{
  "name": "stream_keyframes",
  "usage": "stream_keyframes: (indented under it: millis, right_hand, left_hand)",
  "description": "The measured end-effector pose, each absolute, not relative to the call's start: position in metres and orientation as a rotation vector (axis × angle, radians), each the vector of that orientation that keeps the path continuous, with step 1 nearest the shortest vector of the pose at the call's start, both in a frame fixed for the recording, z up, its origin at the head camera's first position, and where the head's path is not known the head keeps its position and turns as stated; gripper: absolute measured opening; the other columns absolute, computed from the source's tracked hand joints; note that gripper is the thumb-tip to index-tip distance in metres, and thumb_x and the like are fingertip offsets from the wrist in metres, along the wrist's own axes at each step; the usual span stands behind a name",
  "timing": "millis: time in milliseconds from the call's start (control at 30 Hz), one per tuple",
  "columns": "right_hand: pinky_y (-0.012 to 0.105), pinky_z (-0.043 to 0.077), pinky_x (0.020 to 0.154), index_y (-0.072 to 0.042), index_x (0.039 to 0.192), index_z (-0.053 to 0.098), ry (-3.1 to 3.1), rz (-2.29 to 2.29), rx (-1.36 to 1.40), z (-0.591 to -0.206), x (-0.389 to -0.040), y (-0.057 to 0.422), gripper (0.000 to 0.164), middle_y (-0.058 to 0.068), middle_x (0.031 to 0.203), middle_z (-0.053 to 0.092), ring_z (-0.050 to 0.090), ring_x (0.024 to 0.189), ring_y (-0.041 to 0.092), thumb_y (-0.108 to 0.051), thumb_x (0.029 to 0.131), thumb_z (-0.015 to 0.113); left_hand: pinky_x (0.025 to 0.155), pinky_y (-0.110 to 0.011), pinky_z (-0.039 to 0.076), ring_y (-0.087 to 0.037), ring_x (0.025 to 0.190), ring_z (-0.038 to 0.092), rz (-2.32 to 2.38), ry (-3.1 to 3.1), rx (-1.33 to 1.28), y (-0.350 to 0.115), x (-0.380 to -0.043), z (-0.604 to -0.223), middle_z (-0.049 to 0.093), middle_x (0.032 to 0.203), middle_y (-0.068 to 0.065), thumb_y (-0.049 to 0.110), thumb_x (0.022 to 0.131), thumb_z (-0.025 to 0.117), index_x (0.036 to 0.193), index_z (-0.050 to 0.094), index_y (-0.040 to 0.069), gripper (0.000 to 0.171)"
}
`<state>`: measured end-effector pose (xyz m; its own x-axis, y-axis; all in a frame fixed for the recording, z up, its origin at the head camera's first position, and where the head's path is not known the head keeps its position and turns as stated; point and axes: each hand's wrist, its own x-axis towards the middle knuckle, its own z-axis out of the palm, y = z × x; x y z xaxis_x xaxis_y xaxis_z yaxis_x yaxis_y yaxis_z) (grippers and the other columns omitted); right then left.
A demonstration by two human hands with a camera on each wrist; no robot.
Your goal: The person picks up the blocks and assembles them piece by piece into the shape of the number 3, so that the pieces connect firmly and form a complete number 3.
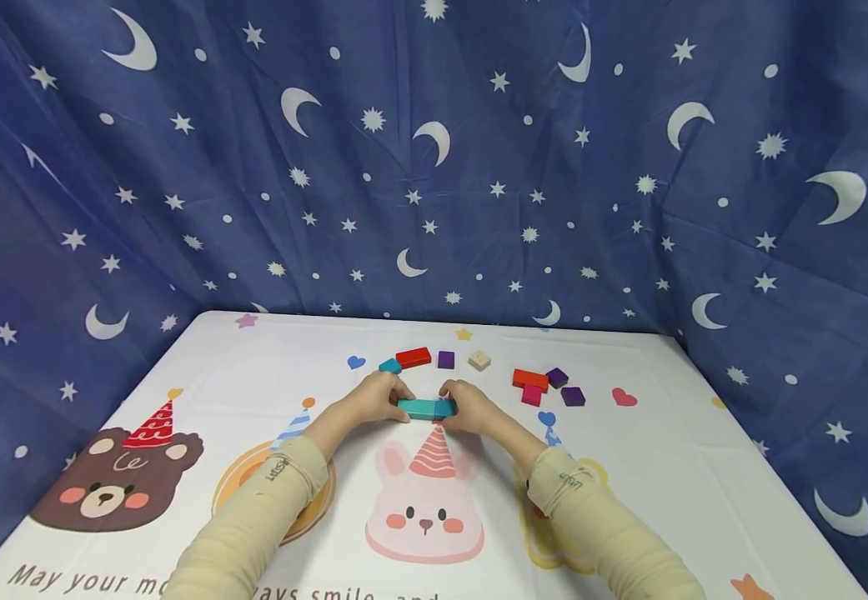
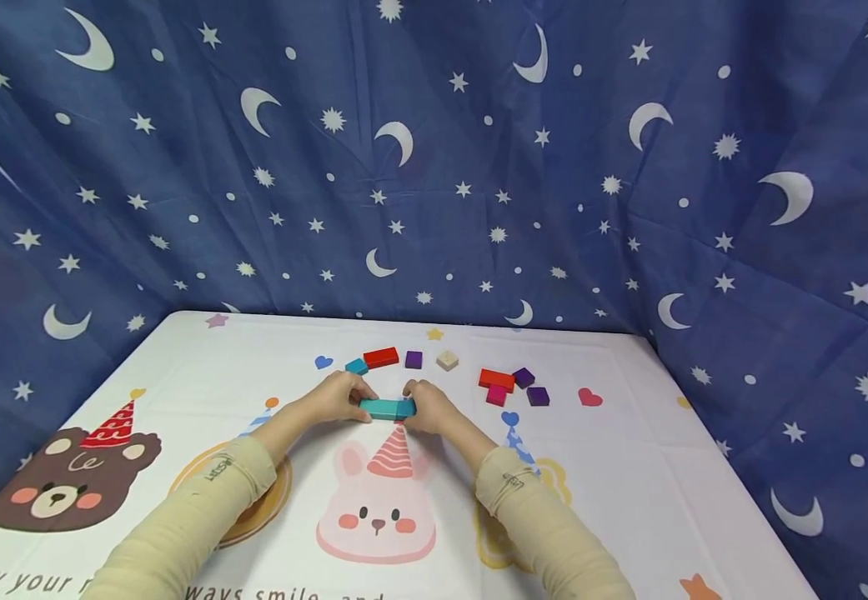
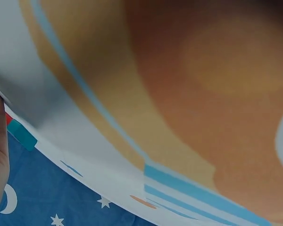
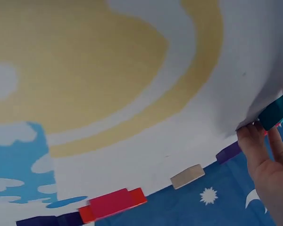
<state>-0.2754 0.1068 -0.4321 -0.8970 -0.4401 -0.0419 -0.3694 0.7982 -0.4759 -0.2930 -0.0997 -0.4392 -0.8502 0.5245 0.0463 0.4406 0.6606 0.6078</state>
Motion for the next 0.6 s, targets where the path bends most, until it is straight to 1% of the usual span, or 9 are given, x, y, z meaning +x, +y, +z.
stream_keyframes:
  millis: [133,200,300,367,467,533,600]
  right_hand:
    - [0.040,0.048,0.094,0.004,0.114,0.055,2.779,-0.776,-0.631,-0.432,-0.275,0.110,0.048,0.019,0.108,0.060,0.056,0.096,0.025,-0.006,0.073,0.078]
    - [0.040,0.048,0.093,0.004,0.114,0.055,2.764,-0.802,-0.629,-0.432,-0.276,0.110,0.049,0.018,0.107,0.060,0.056,0.095,0.025,-0.007,0.073,0.079]
    - [0.036,0.049,0.088,0.005,0.116,0.054,2.736,-0.845,-0.630,-0.430,-0.277,0.112,0.052,0.017,0.104,0.060,0.054,0.091,0.022,-0.010,0.073,0.079]
    - [0.036,0.048,0.087,0.005,0.119,0.053,2.696,-0.903,-0.618,-0.428,-0.278,0.115,0.052,0.018,0.104,0.060,0.055,0.091,0.023,-0.011,0.076,0.077]
    - [0.038,0.049,0.088,0.006,0.124,0.050,2.621,-1.012,-0.587,-0.425,-0.279,0.120,0.051,0.020,0.107,0.060,0.058,0.096,0.027,-0.012,0.081,0.072]
    - [0.041,0.049,0.090,0.005,0.124,0.050,2.588,-1.096,-0.553,-0.424,-0.280,0.123,0.048,0.020,0.107,0.061,0.059,0.100,0.030,-0.011,0.084,0.068]
    - [0.041,0.050,0.090,0.006,0.122,0.052,2.594,-1.143,-0.559,-0.424,-0.280,0.126,0.042,0.020,0.105,0.061,0.060,0.099,0.031,-0.010,0.085,0.066]
  left_hand:
    - [0.073,-0.024,0.052,-0.009,0.074,0.060,0.954,2.745,0.762,-0.099,-0.292,-0.440,0.073,0.092,-0.006,0.010,0.071,0.081,0.099,0.073,0.003,0.029]
    - [0.073,-0.023,0.052,-0.009,0.073,0.058,0.950,2.747,0.752,-0.099,-0.292,-0.441,0.073,0.091,-0.005,0.010,0.072,0.081,0.099,0.073,0.003,0.029]
    - [0.072,-0.023,0.051,-0.008,0.073,0.057,0.947,2.751,0.749,-0.099,-0.291,-0.441,0.073,0.091,-0.005,0.009,0.072,0.081,0.099,0.073,0.003,0.029]
    - [0.073,-0.023,0.051,-0.009,0.073,0.057,0.945,2.750,0.744,-0.098,-0.291,-0.440,0.073,0.091,-0.005,0.009,0.072,0.081,0.099,0.073,0.003,0.029]
    - [0.074,-0.024,0.051,-0.009,0.074,0.057,0.933,2.756,0.729,-0.097,-0.291,-0.438,0.073,0.090,-0.005,0.009,0.072,0.081,0.098,0.073,0.003,0.028]
    - [0.074,-0.024,0.051,-0.009,0.073,0.057,0.923,2.757,0.720,-0.097,-0.291,-0.437,0.073,0.090,-0.005,0.010,0.071,0.081,0.098,0.074,0.003,0.028]
    - [0.072,-0.022,0.050,-0.008,0.073,0.056,0.915,2.759,0.719,-0.097,-0.290,-0.435,0.073,0.088,-0.005,0.010,0.071,0.081,0.098,0.074,0.003,0.028]
